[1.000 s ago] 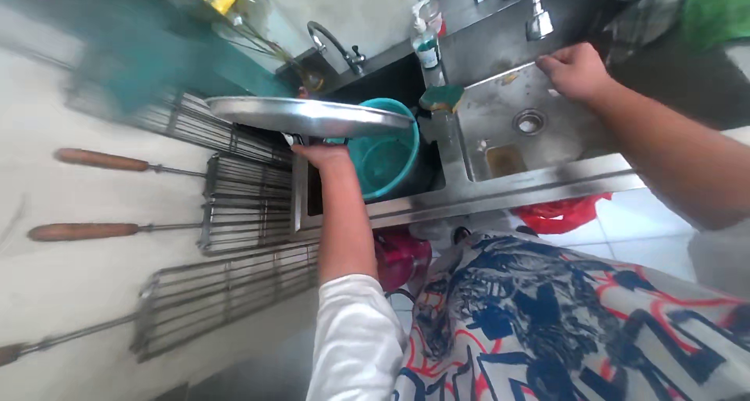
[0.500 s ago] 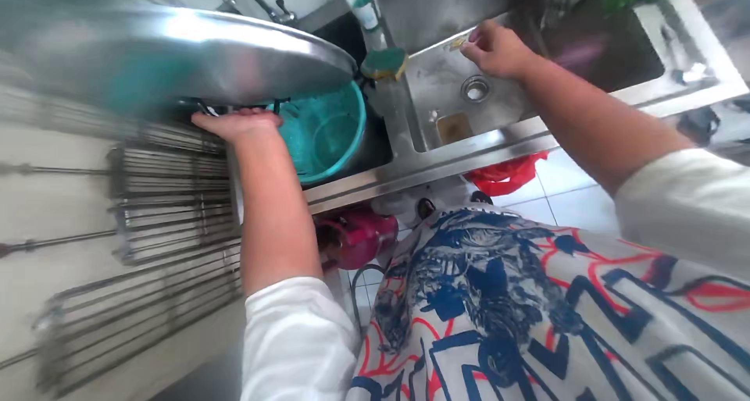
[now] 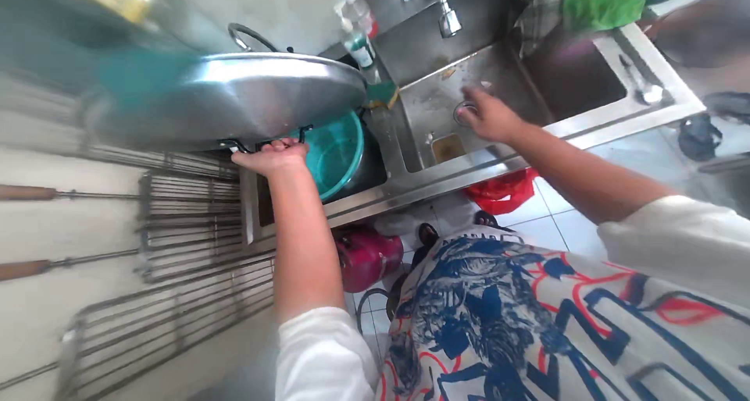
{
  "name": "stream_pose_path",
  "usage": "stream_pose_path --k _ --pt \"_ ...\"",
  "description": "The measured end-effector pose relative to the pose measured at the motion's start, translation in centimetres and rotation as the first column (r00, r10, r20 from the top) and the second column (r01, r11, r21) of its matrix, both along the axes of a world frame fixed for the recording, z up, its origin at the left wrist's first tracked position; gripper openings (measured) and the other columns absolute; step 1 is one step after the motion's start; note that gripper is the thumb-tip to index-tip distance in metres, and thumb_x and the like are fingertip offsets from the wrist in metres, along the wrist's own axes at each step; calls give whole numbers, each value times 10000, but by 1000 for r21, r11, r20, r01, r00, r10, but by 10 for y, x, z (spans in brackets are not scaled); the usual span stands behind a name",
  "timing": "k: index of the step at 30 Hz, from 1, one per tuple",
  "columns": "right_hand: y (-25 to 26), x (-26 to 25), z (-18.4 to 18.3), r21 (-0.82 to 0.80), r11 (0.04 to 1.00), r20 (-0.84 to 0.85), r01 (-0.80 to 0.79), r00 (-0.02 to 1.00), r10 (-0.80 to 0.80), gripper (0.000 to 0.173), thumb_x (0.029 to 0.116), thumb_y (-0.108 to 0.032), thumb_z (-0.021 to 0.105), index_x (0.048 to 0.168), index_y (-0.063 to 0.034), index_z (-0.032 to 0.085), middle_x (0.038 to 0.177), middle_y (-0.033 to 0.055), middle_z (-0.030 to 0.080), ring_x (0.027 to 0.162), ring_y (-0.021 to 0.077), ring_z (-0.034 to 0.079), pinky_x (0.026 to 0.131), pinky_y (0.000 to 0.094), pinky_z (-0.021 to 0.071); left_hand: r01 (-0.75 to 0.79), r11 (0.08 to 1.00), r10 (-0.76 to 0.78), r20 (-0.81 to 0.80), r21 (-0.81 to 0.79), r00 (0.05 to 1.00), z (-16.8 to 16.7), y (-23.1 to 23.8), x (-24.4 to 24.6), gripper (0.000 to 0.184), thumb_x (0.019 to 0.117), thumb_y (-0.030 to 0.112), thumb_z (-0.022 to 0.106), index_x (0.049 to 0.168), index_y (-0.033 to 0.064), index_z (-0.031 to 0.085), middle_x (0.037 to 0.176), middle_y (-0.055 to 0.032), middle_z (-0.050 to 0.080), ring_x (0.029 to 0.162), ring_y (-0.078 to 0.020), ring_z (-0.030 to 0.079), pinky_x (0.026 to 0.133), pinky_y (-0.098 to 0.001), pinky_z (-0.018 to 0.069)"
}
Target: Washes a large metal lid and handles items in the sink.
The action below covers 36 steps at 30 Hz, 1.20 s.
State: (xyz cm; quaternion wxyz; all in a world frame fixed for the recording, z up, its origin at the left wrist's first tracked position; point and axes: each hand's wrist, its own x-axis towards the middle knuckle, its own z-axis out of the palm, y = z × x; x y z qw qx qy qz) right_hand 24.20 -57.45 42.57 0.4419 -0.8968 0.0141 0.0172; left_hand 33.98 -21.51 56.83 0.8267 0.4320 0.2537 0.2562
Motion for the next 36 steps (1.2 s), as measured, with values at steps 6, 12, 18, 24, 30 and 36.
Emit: stream_pose_path --k 6,12,18,24,30,36 --pt "108 -9 28 272 922 155 -276 958 242 551 1089 -305 522 1532 10 434 1489 221 551 1364 325 565 1162 499 437 82 993 -74 86 -90 994 -13 -28 0 690 935 775 6 758 194 336 575 9 290 549 -184 432 594 -464 476" --pt "188 49 68 536 818 120 -209 978 172 619 1045 -304 610 1534 27 425 1497 262 525 1396 344 525 1184 505 410 196 949 -175 104 -245 979 -16 -42 -6 589 975 683 73 683 222 294 530 28 241 508 -162 381 612 -416 465" --pt "235 76 85 731 677 21 -80 995 94 229 1028 -197 597 1059 12 684 1039 116 671 957 186 616 854 424 509 291 892 -259 135 -347 956 -18 -23 -11 582 995 642 127 647 222 333 503 54 294 454 -120 398 529 -329 467" --pt "275 81 88 823 562 -71 80 997 -37 233 1049 -170 591 1051 24 720 970 95 721 886 153 673 840 374 573 410 817 -356 205 -405 912 -31 9 -11 654 951 743 67 638 240 344 532 55 308 503 -115 407 589 -343 479" --pt "301 91 68 829 546 -28 123 984 -178 171 1034 -87 577 983 8 711 861 57 717 781 112 666 771 327 576 473 793 -445 166 -384 880 -50 42 1 605 1007 632 186 607 216 367 512 29 370 514 -164 469 651 -417 511" --pt "278 78 77 673 725 -131 142 989 -72 419 959 56 651 1358 114 538 1272 225 632 1120 185 626 989 297 513 425 897 -440 -147 -122 886 0 56 -63 367 1091 -7 274 1440 -13 387 1317 -176 541 1142 -231 549 996 -378 474"
